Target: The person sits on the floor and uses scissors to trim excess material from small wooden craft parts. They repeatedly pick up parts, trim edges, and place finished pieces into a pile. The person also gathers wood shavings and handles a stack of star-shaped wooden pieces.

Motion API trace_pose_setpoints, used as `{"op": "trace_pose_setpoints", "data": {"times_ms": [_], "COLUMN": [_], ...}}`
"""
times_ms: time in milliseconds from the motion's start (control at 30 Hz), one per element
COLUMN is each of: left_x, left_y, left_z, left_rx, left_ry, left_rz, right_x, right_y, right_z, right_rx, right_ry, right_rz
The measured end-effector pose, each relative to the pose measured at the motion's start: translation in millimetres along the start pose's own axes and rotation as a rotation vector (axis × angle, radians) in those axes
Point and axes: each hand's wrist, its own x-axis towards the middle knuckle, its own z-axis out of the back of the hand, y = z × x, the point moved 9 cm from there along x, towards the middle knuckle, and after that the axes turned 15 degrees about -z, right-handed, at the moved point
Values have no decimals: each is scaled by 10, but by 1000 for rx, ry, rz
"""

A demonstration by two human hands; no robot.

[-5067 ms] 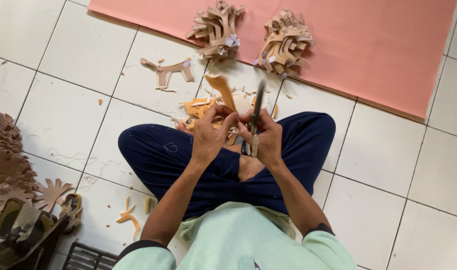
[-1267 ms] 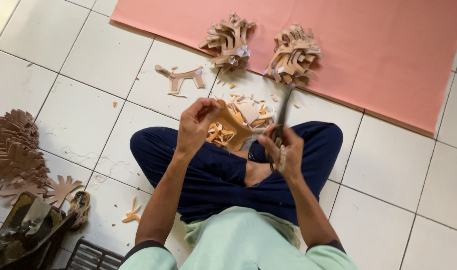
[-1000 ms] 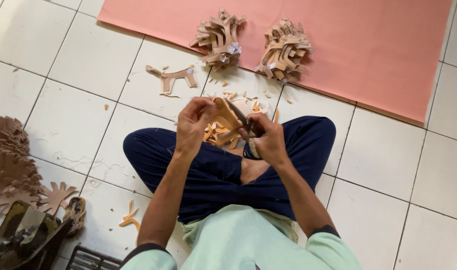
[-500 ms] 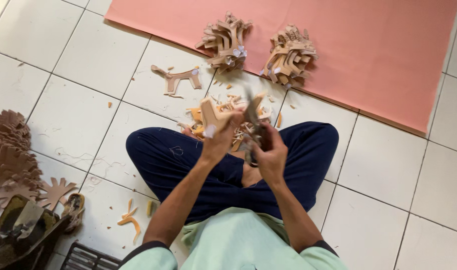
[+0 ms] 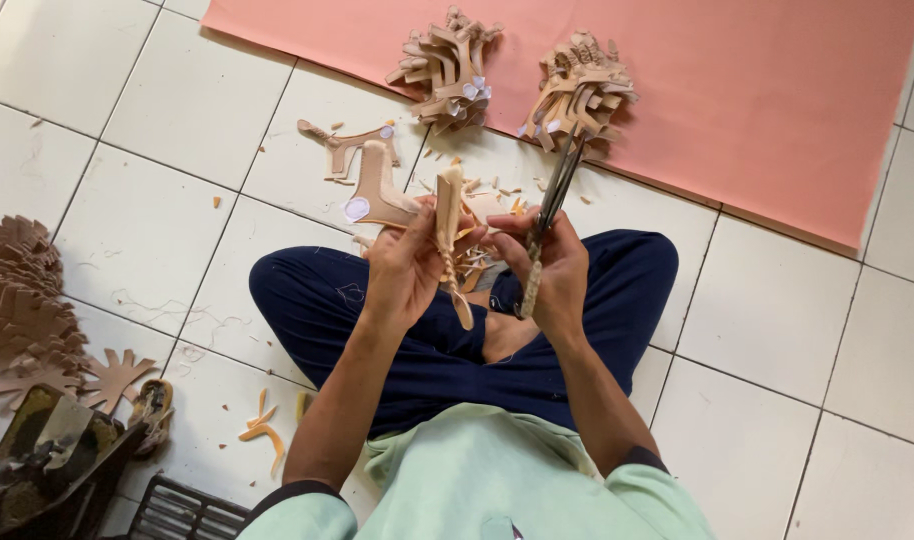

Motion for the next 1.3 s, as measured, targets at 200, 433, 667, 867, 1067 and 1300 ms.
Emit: {"op": "trace_pose_setpoints", "data": {"times_ms": [200, 433, 667, 867, 1067, 1300], "left_x": [-196, -600, -650, -643, -576, -552], "left_y": [-210, -494, -519, -533, -510, -471], "left_z": [-195, -1098, -1301, -1261, -1154, -926], "left_rx": [429, 1111, 1160, 1155, 1106, 1028], "left_ry": [226, 1249, 1374, 1336, 1191, 1124], "left_rz": [-149, -620, -590, -600, -394, -411], "right_x": [-16, -224, -286, -272, -351, -253], "right_y": [143, 363, 438, 437, 539, 331], "right_z": [-73, -94, -121, -140, -229, -126], "right_rx": [0, -126, -249, -202, -419, -362], "right_ry": [61, 153, 89, 119, 76, 38], "right_rz": [-9, 129, 237, 267, 478, 406]}}
